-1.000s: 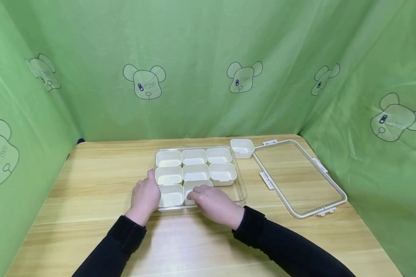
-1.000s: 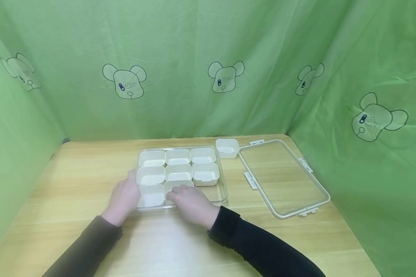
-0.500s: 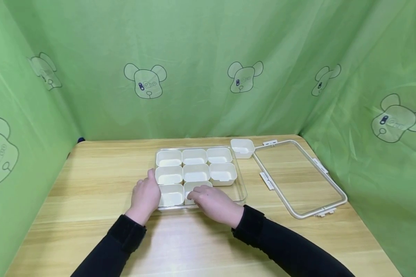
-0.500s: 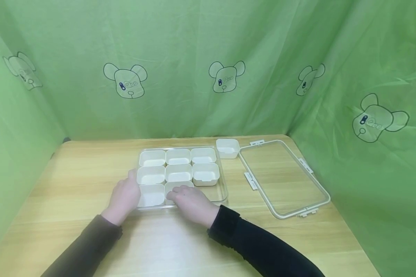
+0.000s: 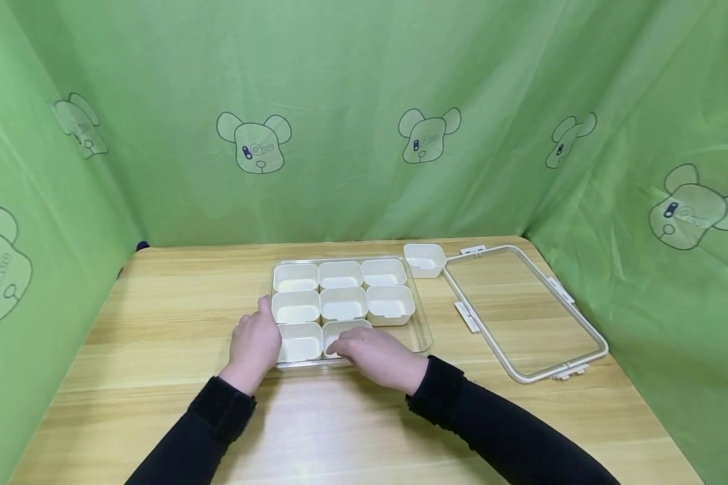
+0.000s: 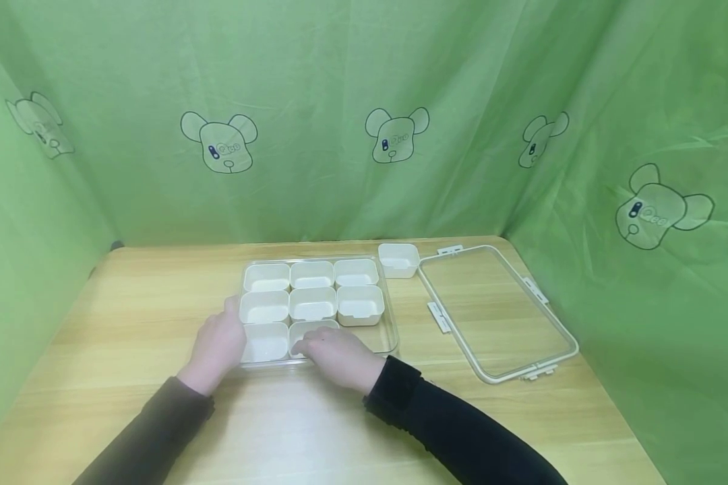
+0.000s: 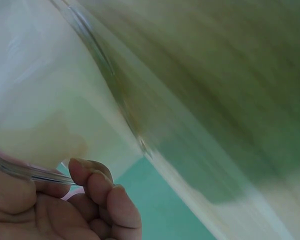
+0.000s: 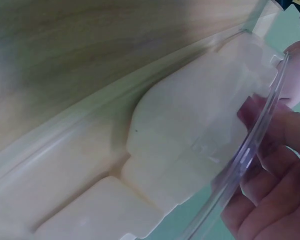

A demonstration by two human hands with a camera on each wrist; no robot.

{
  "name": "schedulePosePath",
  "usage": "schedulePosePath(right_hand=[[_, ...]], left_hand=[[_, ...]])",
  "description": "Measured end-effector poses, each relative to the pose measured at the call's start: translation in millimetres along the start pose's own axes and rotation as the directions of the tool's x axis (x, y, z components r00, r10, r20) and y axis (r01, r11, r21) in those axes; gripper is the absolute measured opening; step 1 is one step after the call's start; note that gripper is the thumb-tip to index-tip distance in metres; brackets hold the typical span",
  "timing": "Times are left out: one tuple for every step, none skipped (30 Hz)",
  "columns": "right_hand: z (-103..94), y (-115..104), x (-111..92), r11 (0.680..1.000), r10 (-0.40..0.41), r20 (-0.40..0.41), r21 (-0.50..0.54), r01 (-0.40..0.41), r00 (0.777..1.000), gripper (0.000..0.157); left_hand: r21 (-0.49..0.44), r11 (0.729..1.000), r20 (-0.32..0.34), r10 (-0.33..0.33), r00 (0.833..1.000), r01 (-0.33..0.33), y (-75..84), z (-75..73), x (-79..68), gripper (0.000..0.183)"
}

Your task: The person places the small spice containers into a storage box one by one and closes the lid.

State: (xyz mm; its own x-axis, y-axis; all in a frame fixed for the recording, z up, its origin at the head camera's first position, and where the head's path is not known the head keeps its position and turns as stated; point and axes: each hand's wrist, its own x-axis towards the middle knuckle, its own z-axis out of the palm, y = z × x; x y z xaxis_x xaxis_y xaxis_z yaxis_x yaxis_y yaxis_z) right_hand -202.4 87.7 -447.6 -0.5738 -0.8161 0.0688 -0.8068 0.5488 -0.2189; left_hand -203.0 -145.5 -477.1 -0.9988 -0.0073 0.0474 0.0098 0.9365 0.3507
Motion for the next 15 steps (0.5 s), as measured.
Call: schedulePosePath(right_hand=[[-0.2,0.2,-0.3,1.0,0.001,-0.001,0.0,-0.001,1.0,0.021],[-0.2,0.4,-0.5,1.0,0.0,-0.005,-0.001,0.0,1.0,0.02],[-0.2,0.6,-0.8,1.0,-0.002,-0.008,-0.003,0.002,1.0,0.02],[-0.3,0.7,-1.0,1.0,-0.002,-0.012,-0.005,0.002,1.0,0.02],[-0.6,0.8,-1.3,1.0,-0.004,-0.015,-0.008,0.004,1.0,0.02],[-1.0,0.9,-1.6,1.0,-0.004,-0.018,-0.011,0.004,1.0,0.02],[-2.0,0.8,-2.1,1.0,-0.002,-0.021,-0.013,0.002,1.0,0.02],[-3.0,0.8,-2.7,1.0,0.001,-0.022,-0.016,-0.001,1.0,0.02],[-4.7,0.7,-3.2,1.0,0.006,-0.024,-0.013,-0.006,1.0,0.02],[-6.7,0.8,-3.8,1.0,0.01,-0.027,-0.015,-0.011,1.0,0.02],[-8.9,1.2,-4.3,1.0,0.013,-0.031,-0.015,-0.014,0.999,0.02],[-11.3,1.7,-4.8,1.0,0.018,-0.034,-0.016,-0.019,0.999,0.02],[-14.2,2.5,-5.3,1.0,0.019,-0.04,-0.02,-0.02,0.999,0.02],[-16.9,3.7,-6.0,1.0,0.017,-0.053,-0.025,-0.018,0.998,0.02],[-20.3,4.7,-6.7,1.0,0.014,-0.069,-0.025,-0.016,0.998,0.02]], left_hand=[[0.002,1.0,-0.001,0.001,1.0,-0.001,-0.2,0.3,0.0,0.046],[0.004,1.0,-0.003,0.002,1.0,-0.002,-0.3,0.6,-0.1,0.046],[0.006,1.0,-0.003,0.003,1.0,-0.003,-0.4,0.6,-0.3,0.046],[0.009,1.0,-0.004,0.004,1.0,-0.004,-0.3,0.6,-0.5,0.046],[0.01,1.0,-0.005,0.005,1.0,-0.005,-0.2,0.5,-0.7,0.047],[0.012,1.0,-0.007,0.007,1.0,-0.007,-0.2,0.4,-0.8,0.047],[0.012,1.0,-0.009,0.008,1.0,-0.008,-0.1,0.2,-0.9,0.047],[0.01,1.0,-0.01,0.009,1.0,-0.009,0.2,-0.1,-1.1,0.047],[0.009,1.0,-0.011,0.01,1.0,-0.01,0.4,-0.5,-1.1,0.047],[0.008,1.0,-0.011,0.011,1.0,-0.01,0.5,-0.6,-1.1,0.047],[0.006,1.0,-0.01,0.009,1.0,-0.009,0.5,-0.7,-1.1,0.047],[0.005,1.0,-0.009,0.008,1.0,-0.008,0.4,-0.6,-0.9,0.047],[0.005,1.0,-0.008,0.007,1.0,-0.007,0.2,-0.3,-0.7,0.047],[0.006,1.0,-0.007,0.006,1.0,-0.006,-0.1,0.1,-0.4,0.047],[0.007,1.0,-0.005,0.005,1.0,-0.005,-0.4,0.5,-0.1,0.047]])
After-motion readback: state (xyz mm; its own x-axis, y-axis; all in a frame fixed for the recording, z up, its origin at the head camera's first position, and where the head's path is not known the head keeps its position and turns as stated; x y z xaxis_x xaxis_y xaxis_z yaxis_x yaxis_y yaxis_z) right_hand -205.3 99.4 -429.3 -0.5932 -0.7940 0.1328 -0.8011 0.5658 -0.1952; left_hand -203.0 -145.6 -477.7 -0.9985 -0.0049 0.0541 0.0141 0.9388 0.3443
